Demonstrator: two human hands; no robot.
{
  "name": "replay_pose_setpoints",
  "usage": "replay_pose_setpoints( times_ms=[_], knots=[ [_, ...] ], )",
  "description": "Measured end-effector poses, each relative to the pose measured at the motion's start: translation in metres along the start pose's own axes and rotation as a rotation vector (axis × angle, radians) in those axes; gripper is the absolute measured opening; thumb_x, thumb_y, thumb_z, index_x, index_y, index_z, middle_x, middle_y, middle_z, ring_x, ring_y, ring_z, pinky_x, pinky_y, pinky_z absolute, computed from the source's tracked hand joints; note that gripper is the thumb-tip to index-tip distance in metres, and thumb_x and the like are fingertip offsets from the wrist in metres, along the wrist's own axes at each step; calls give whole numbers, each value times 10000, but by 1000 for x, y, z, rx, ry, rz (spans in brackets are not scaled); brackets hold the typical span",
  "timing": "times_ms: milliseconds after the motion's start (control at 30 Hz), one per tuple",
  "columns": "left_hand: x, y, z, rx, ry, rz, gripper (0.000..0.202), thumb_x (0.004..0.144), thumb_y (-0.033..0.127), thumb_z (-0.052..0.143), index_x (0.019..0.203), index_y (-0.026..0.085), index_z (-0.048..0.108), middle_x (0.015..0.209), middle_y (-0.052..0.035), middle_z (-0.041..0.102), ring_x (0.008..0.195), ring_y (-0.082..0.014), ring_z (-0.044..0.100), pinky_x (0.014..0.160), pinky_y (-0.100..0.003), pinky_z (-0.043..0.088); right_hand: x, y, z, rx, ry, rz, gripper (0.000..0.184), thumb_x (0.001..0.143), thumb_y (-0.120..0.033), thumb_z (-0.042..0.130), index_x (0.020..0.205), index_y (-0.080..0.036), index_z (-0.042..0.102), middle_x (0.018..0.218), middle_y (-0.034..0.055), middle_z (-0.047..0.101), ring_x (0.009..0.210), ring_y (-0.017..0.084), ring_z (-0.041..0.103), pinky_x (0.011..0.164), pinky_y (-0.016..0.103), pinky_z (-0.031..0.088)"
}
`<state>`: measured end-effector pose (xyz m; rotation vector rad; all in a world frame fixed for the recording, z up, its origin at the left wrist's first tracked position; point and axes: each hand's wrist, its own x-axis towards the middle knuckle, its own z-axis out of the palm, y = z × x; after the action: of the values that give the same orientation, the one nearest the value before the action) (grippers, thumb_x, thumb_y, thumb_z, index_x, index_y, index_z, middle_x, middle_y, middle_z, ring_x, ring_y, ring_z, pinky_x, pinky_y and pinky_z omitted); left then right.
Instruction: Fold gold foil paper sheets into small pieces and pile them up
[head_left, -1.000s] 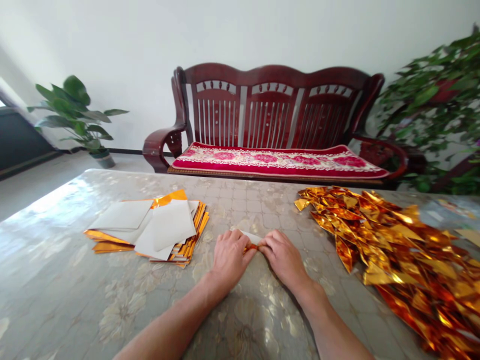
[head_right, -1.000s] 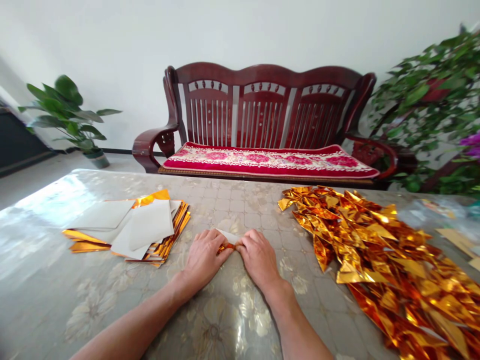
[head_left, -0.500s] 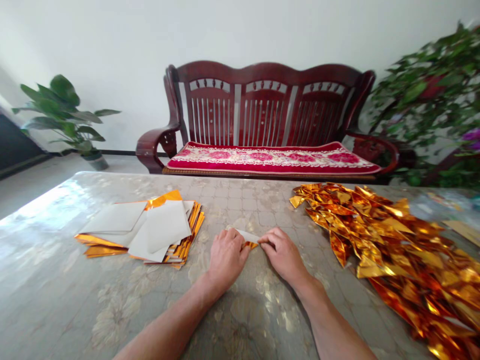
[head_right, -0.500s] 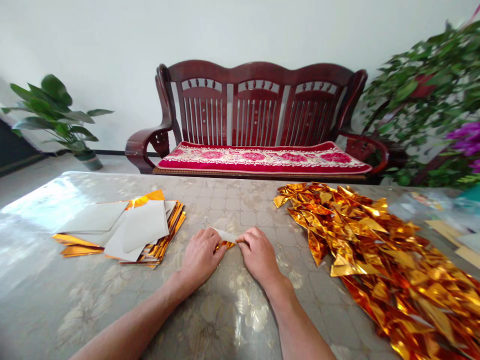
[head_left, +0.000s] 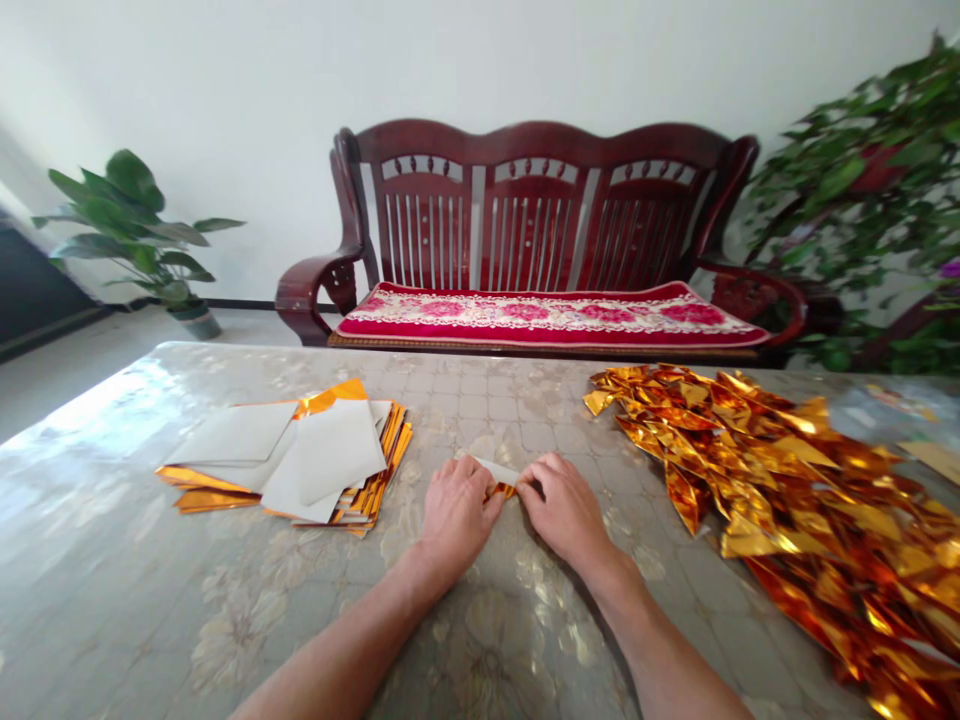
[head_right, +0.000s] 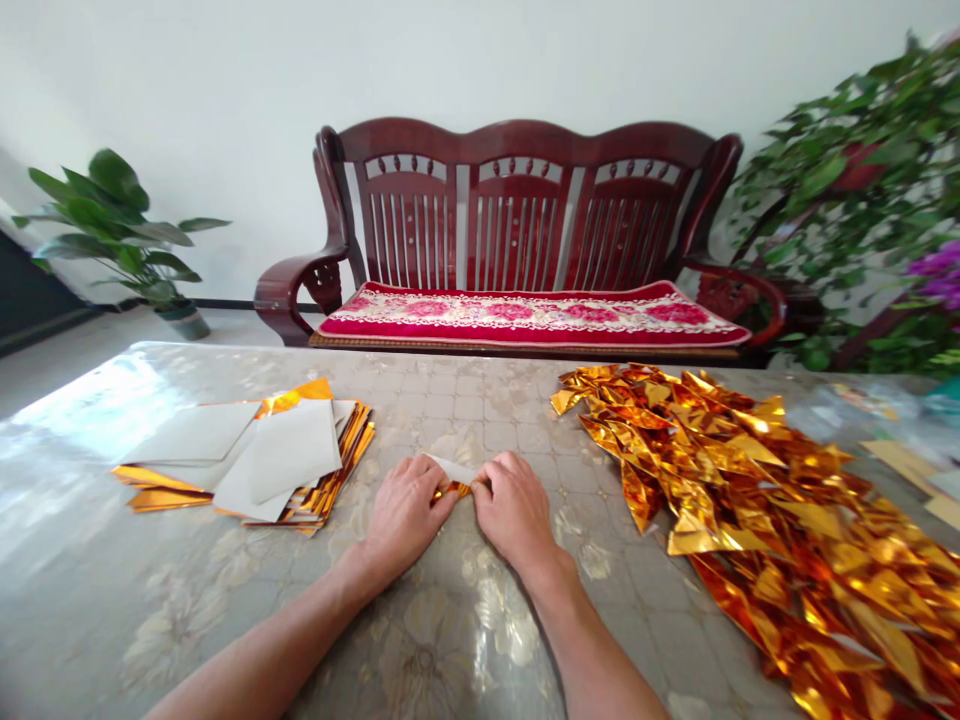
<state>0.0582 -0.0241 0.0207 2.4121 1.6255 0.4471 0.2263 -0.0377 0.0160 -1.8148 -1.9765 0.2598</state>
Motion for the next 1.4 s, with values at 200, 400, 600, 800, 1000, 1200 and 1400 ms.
replay_pose_setpoints(
  times_ms=[200, 400, 600, 800, 1000, 1200, 1400],
  knots=[
    [0, 0, 2, -16, 22, -4, 170, 907, 329, 595, 786, 211, 610, 923, -34, 611, 920, -219, 549, 787, -330, 401, -1, -5, 0, -87, 10, 6, 139, 889, -183, 547, 778, -217, 623, 914, 41, 612, 921, 183, 561, 810, 274, 379],
    [-1, -3, 6, -44, 49, -5, 81, 891, 278, 603, 857, 206, 591, 957, -41, 596, 929, -219, 543, 816, -335, 411, -1, -5, 1, -120, 12, 19, 125, 893, -198, 554, 795, -225, 626, 919, 34, 608, 916, 189, 555, 786, 284, 370],
    [0, -5, 8, -111, 56, 11, 78, 874, 255, 622, 876, 203, 563, 935, -33, 585, 917, -219, 533, 820, -337, 418, -3, -6, 2, -137, 22, 4, 111, 892, -197, 555, 802, -224, 615, 921, 35, 604, 921, 196, 548, 791, 289, 366],
    [0, -5, 6, -140, 63, -9, 107, 869, 233, 626, 920, 196, 539, 925, -29, 584, 898, -215, 534, 812, -337, 426, -3, -5, 3, -102, 36, 17, 55, 870, -188, 573, 847, -226, 606, 937, 31, 614, 927, 198, 548, 786, 293, 361],
    [-5, -6, 0, -121, 17, 65, 35, 919, 224, 580, 942, 221, 607, 1005, -31, 599, 960, -208, 544, 842, -322, 436, -3, -5, 2, -79, 24, 37, 43, 873, -204, 579, 846, -226, 606, 939, 30, 621, 928, 200, 546, 794, 300, 357],
    [-12, -8, -4, -22, -37, 171, 165, 973, 254, 512, 976, 253, 677, 1030, -27, 641, 987, -208, 557, 876, -332, 443, -2, -7, 2, -84, 29, 50, 69, 870, -185, 565, 868, -227, 620, 939, 31, 626, 907, 197, 544, 784, 304, 349],
    [-20, -2, -7, 109, -101, 222, 217, 954, 214, 534, 1141, 243, 638, 1146, -58, 643, 1067, -237, 563, 911, -368, 460, -3, -11, 8, -117, 60, 80, 106, 869, -332, 626, 896, -230, 620, 953, 40, 626, 924, 220, 535, 789, 325, 345]
  ],
)
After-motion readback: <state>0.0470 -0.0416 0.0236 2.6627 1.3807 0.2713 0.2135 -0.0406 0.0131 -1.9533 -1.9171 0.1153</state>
